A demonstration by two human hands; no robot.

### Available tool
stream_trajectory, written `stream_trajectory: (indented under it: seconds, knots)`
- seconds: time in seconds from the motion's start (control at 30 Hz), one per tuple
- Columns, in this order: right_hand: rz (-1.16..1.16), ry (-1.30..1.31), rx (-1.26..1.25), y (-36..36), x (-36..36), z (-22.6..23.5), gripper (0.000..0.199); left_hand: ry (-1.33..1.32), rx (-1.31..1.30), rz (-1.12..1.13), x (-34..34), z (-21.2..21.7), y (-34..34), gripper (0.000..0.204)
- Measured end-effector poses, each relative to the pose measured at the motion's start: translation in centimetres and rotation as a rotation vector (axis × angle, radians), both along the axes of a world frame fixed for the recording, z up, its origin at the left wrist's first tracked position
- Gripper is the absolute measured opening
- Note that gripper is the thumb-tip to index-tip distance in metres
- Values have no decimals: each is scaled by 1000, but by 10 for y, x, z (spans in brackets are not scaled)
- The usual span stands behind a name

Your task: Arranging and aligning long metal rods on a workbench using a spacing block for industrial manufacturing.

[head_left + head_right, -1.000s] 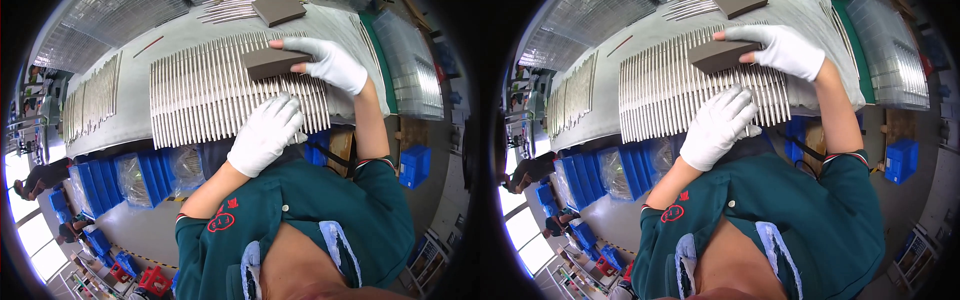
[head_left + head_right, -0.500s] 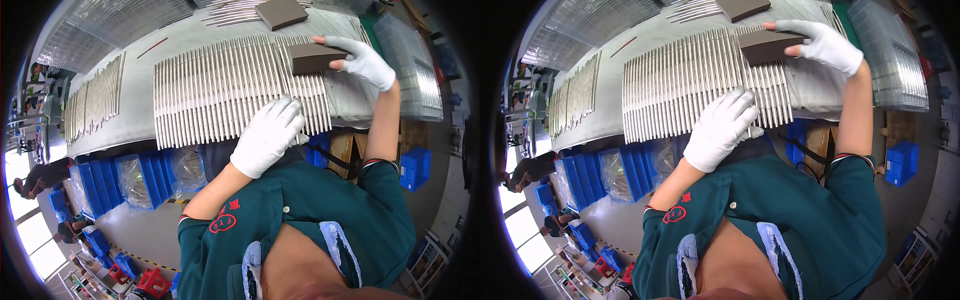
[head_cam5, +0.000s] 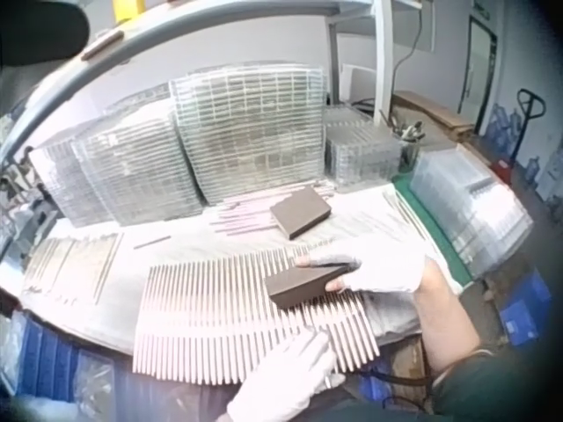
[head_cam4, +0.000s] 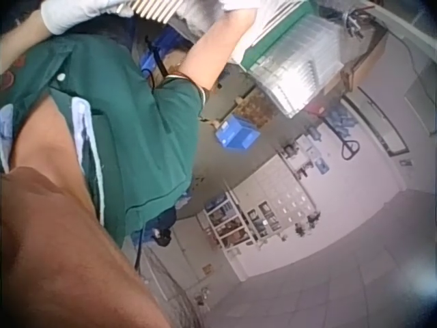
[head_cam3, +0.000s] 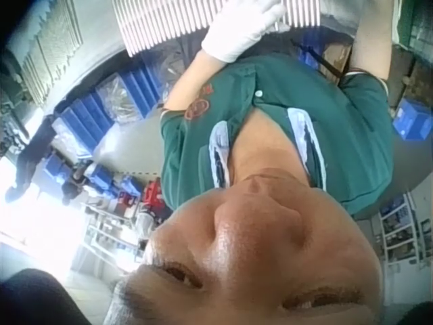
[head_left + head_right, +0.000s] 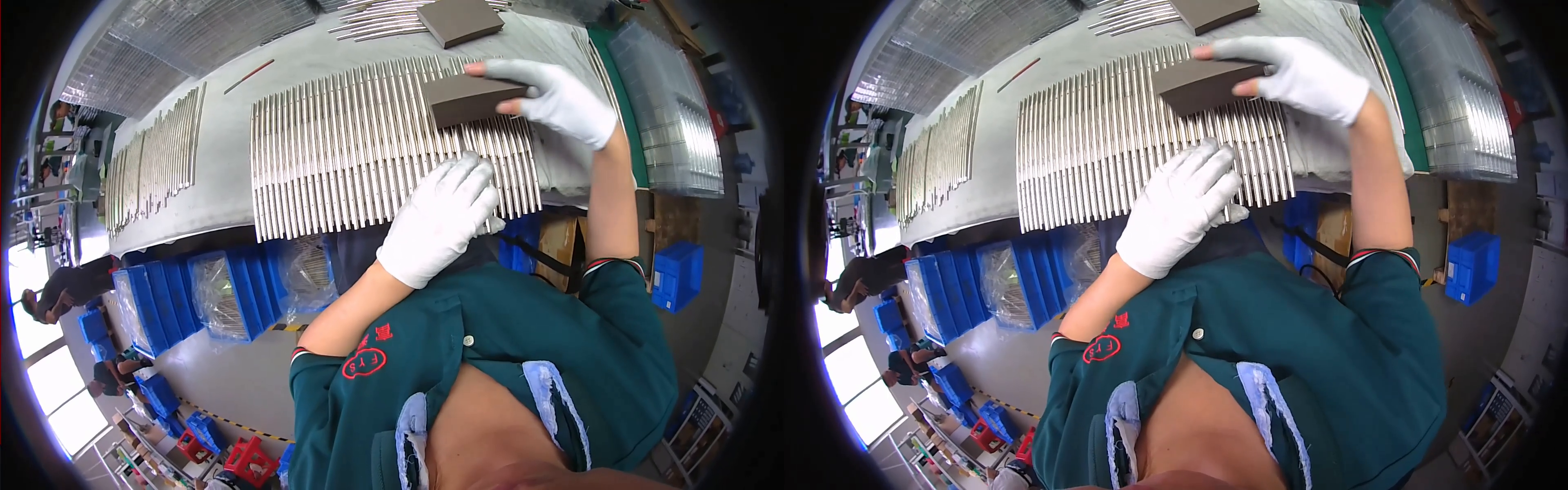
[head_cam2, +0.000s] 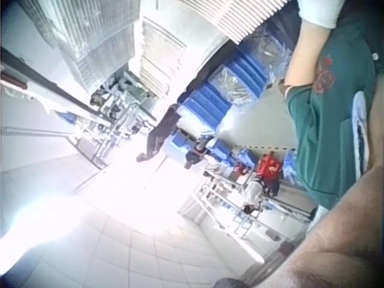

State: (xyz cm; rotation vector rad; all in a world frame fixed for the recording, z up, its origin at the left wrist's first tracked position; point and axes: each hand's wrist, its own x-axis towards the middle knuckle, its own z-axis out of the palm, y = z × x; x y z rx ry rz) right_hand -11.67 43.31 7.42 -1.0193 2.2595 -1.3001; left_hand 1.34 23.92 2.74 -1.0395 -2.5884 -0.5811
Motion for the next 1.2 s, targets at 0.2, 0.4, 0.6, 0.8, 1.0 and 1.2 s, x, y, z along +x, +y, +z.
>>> stream_trajectory:
  seconds: [0.2, 0.4, 0.6, 0.8, 1.0, 1.2]
  knots:
    - [-120, -127, 24, 43, 2, 17, 52, -44, 24, -41, -1, 7, -2, 33]
    - [-936, 512, -419, 39, -2, -33, 55, -119, 29, 9, 4, 2, -6, 51]
    - [-1008, 593, -429, 42, -5, -53, 55, -164, -35, 22, 5, 2, -4, 63]
    - [-999, 595, -464, 44, -5, -56, 55, -127, 6, 51, 4, -6, 0, 61]
    - [-973, 525, -434, 44, -4, -59, 56, -79, 25, 57, 2, -6, 4, 60]
    - [-695, 330, -267, 39, 1, -51, 55, 25, -43, 66, -2, -15, 5, 62]
